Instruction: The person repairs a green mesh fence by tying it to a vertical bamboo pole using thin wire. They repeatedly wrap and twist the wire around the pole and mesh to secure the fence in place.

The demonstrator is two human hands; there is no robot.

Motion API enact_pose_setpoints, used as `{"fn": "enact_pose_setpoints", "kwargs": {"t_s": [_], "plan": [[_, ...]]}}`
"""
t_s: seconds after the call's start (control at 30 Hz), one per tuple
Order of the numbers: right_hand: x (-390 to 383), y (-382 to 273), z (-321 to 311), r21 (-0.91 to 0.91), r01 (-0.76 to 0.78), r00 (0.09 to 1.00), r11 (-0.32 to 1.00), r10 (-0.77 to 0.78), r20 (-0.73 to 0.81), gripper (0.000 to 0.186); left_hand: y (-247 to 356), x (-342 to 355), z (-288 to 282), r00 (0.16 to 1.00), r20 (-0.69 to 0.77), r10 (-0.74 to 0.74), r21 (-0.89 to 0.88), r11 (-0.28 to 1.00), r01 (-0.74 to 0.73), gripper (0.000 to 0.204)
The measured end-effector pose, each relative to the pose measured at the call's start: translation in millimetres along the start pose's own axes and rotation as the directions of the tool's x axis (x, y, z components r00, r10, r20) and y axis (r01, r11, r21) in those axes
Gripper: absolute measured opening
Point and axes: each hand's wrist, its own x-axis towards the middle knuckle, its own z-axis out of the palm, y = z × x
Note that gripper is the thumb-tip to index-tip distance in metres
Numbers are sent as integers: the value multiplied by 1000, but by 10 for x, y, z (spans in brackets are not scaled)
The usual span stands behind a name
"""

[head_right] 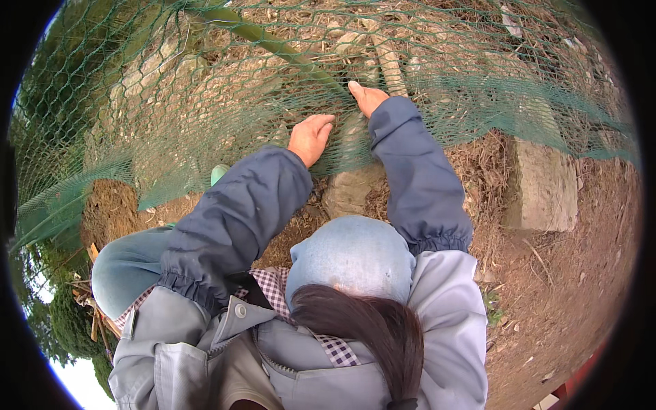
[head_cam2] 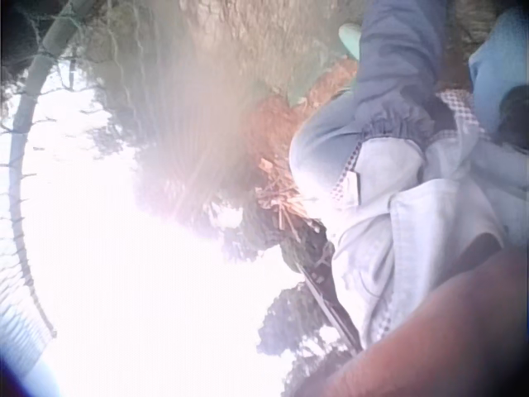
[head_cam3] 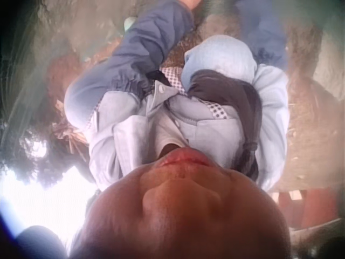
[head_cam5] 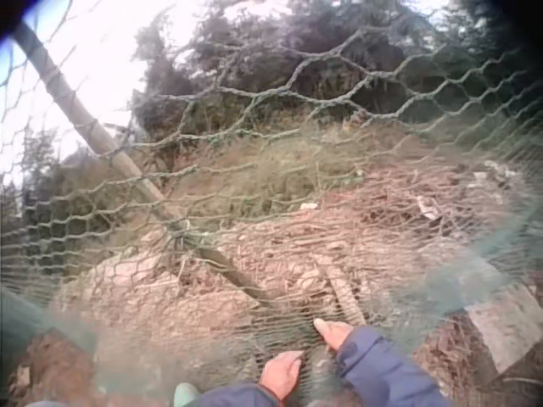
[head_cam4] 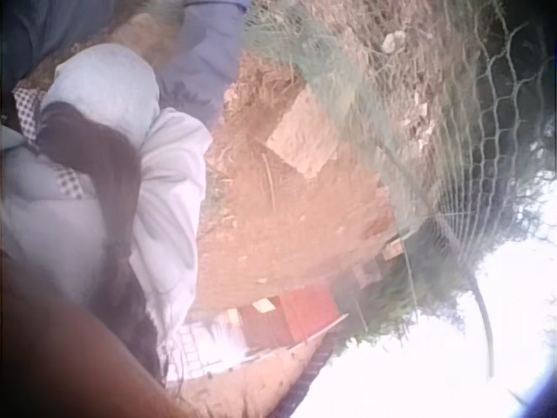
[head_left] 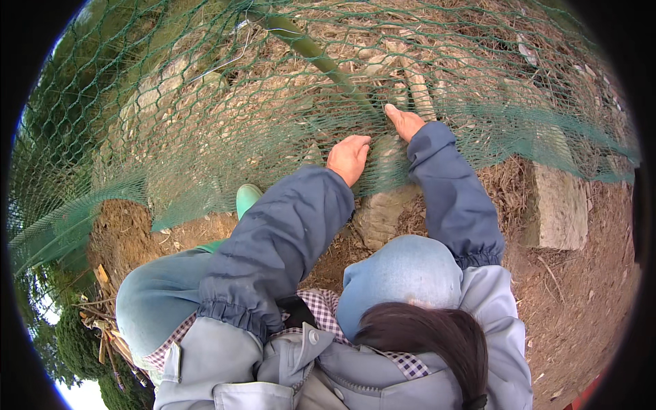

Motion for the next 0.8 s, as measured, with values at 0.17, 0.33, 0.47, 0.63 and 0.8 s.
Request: {"fn": "enact_pose_setpoints", "kwargs": {"t_s": [0.17,0.33,0.47,0.63,0.8], "plan": [[-108,-50,-64,-16,-48,998,999,49,42,75,6,370,144,804,144,-578,-809,399,431,29],[-226,-71,-30,-83,87,996,993,-90,-28,66,-144,569,228,721,215,-659,-837,255,483,24],[-262,-64,58,-256,2,991,967,-36,-129,58,-276,716,216,714,270,-646,-835,212,508,22],[-248,-69,95,-256,-6,989,967,-32,-145,56,-345,711,202,823,128,-554,-631,595,499,22],[-221,-98,41,-267,2,988,964,-43,-147,56,-309,703,144,849,54,-526,-357,784,508,34]]}}
